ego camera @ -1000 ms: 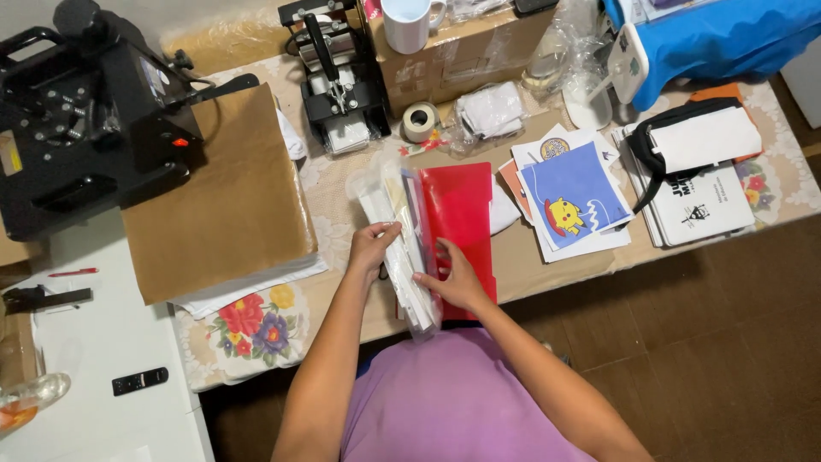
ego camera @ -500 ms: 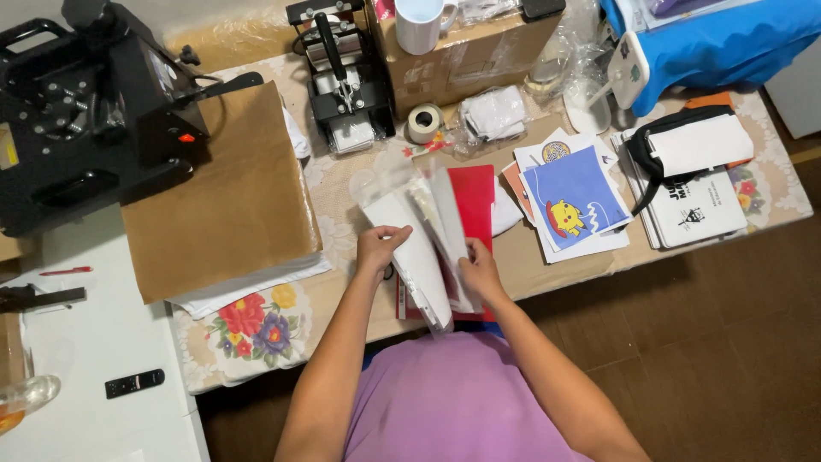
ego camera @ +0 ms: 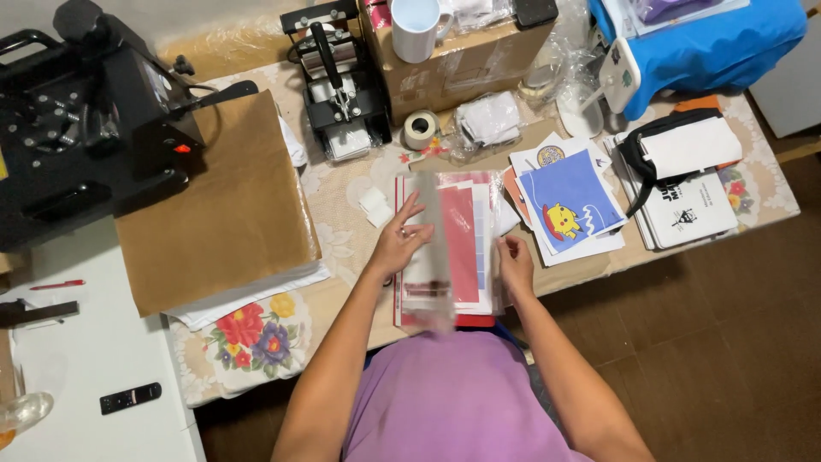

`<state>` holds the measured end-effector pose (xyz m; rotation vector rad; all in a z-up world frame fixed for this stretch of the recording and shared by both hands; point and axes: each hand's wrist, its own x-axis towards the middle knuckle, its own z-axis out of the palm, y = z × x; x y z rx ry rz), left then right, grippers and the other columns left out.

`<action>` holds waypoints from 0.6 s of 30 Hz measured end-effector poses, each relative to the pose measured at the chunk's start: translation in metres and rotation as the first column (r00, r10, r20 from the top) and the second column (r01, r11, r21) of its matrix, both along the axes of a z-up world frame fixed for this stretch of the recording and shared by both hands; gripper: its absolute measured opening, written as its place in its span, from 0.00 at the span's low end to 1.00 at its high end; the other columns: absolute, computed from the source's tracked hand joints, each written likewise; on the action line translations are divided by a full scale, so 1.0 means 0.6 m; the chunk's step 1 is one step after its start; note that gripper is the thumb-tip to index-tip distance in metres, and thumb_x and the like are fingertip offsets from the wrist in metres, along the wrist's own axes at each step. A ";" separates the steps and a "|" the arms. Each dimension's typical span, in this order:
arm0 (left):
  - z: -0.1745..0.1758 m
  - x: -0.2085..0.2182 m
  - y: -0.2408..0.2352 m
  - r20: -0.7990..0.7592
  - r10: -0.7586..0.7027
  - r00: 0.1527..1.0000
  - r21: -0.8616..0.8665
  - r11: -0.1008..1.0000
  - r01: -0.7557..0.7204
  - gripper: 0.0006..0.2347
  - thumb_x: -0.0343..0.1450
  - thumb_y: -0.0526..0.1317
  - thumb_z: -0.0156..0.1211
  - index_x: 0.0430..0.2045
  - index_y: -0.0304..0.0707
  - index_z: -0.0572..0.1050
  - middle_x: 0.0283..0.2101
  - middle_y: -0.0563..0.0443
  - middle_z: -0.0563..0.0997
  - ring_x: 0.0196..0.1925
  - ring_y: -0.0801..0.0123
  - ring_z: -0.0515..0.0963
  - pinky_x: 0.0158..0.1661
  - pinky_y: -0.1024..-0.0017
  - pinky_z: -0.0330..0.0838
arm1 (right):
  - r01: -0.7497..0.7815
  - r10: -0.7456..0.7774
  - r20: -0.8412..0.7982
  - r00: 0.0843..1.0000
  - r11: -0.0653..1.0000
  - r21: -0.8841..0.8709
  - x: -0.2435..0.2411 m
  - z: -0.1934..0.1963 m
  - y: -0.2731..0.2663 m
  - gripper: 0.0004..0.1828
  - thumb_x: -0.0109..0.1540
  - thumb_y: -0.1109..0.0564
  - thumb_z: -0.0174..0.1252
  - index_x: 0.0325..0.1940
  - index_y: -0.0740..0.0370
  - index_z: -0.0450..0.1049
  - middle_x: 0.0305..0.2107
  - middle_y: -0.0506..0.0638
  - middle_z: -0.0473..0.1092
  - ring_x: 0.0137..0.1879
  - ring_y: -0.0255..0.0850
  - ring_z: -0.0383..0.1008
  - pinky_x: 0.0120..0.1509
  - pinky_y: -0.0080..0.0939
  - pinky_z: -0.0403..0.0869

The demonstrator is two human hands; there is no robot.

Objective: The person organizes items on a table, then uses scissors to cut a printed image of Pikachu from a sheet of paper. They trim the edges of the image and cut away the surrounding white border.

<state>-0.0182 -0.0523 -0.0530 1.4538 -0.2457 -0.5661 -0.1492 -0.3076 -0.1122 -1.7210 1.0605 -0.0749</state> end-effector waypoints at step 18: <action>-0.244 0.013 0.020 -0.119 0.165 0.979 0.787 0.617 -0.008 0.30 0.73 0.59 0.77 0.67 0.48 0.78 0.54 0.53 0.89 0.64 0.59 0.86 0.57 0.57 0.84 | -0.208 0.240 -0.116 0.964 0.949 0.239 0.043 -0.007 0.033 0.30 0.63 0.40 0.81 0.57 0.63 0.83 0.42 0.58 0.81 0.49 0.50 0.83 0.51 0.51 0.81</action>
